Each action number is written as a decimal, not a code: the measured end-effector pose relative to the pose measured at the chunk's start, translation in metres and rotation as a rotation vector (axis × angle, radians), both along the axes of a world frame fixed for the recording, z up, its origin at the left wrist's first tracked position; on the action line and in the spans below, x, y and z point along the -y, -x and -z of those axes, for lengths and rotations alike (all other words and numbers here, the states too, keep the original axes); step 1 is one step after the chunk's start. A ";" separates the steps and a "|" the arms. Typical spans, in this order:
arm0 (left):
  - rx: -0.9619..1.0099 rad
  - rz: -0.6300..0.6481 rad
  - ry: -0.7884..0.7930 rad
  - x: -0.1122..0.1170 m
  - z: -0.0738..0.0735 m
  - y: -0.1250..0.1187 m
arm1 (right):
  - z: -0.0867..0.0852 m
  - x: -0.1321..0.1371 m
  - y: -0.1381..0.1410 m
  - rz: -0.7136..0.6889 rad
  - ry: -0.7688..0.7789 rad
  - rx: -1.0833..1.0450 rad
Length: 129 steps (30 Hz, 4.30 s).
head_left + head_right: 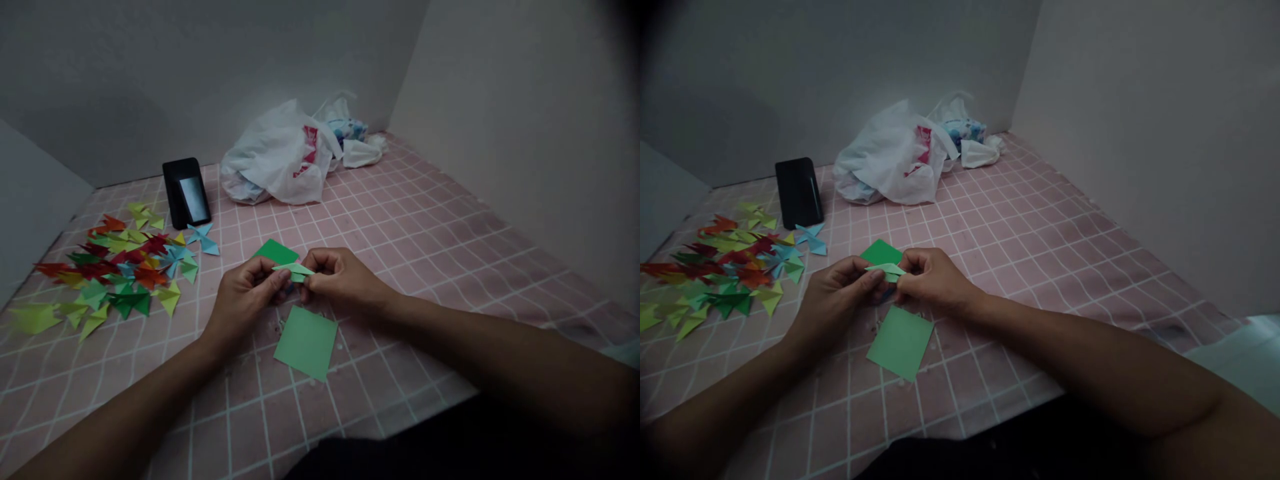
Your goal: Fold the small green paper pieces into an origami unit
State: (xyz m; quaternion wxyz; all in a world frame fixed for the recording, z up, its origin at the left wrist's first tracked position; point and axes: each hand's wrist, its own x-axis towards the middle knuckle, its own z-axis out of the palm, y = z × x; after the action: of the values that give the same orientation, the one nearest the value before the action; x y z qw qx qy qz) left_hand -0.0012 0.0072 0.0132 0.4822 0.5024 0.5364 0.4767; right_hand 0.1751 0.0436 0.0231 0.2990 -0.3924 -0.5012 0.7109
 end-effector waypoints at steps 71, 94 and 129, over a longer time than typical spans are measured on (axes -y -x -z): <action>-0.279 0.033 -0.206 0.005 0.000 0.005 | 0.009 0.000 -0.001 -0.011 -0.241 0.076; -0.071 0.021 -0.110 -0.001 -0.002 0.003 | 0.006 -0.004 -0.004 0.020 -0.437 0.159; 0.040 0.111 0.056 0.003 0.003 0.001 | 0.009 -0.003 -0.003 -0.055 -0.240 0.019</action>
State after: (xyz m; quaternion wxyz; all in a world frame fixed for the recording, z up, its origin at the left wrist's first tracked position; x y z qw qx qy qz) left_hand -0.0022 0.0038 0.0099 0.5326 0.5081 0.5109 0.4440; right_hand 0.1776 0.0463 0.0139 0.3196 -0.3466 -0.5960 0.6500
